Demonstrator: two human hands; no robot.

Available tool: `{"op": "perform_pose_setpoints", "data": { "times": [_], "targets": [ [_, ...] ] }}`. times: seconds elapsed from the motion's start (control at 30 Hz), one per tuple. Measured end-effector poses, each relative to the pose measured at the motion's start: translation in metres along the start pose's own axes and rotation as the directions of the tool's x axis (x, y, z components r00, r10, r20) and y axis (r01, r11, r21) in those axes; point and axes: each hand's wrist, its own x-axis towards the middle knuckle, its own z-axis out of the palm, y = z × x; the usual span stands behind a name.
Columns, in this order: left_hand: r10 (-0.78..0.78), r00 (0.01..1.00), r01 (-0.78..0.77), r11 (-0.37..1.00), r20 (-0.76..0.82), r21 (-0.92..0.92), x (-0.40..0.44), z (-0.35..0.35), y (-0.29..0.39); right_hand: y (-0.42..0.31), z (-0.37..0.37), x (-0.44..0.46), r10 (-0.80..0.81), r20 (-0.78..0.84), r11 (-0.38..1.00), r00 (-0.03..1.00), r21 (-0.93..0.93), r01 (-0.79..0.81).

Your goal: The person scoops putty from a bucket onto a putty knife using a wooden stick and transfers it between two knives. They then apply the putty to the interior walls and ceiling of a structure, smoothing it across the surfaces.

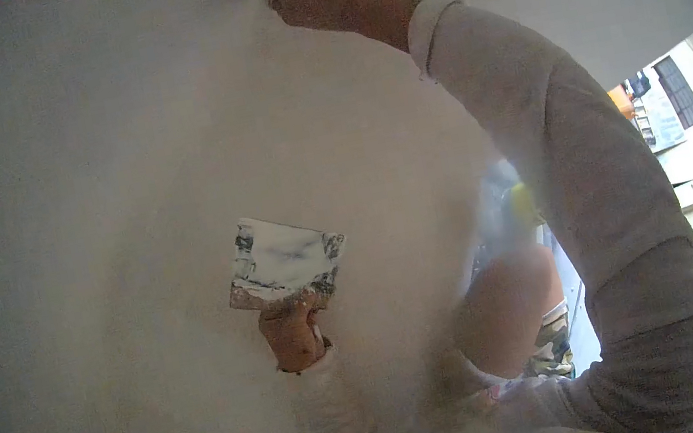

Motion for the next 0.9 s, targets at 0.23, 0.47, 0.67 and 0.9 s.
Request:
{"op": "perform_pose_setpoints", "data": {
  "times": [0.23, 0.47, 0.67, 0.9],
  "targets": [
    [-0.115, 0.977, 0.129, 0.989, -0.179, 0.073, 0.007, 0.009, 0.003, -0.010, 0.031, 0.032, 0.340, 0.464, 0.351, 0.818, 0.745, -0.568],
    [0.169, 0.979, -0.200, 0.897, 0.110, 0.395, 0.010, -0.008, -0.007, -0.006, 0.022, 0.031, 0.195, 0.454, 0.617, 0.870, 0.632, -0.468],
    [0.545, 0.573, -0.754, 0.057, 0.613, 0.654, 0.023, -0.043, -0.025, -0.013, -0.019, -0.010, 0.101, 0.242, 0.977, 0.965, 0.158, -0.142],
    [0.582, 0.662, -0.724, 0.335, 0.472, 0.603, 0.030, -0.058, -0.017, -0.017, -0.039, -0.088, 0.005, 0.290, 0.974, 0.957, 0.216, -0.070]
  ]
}}
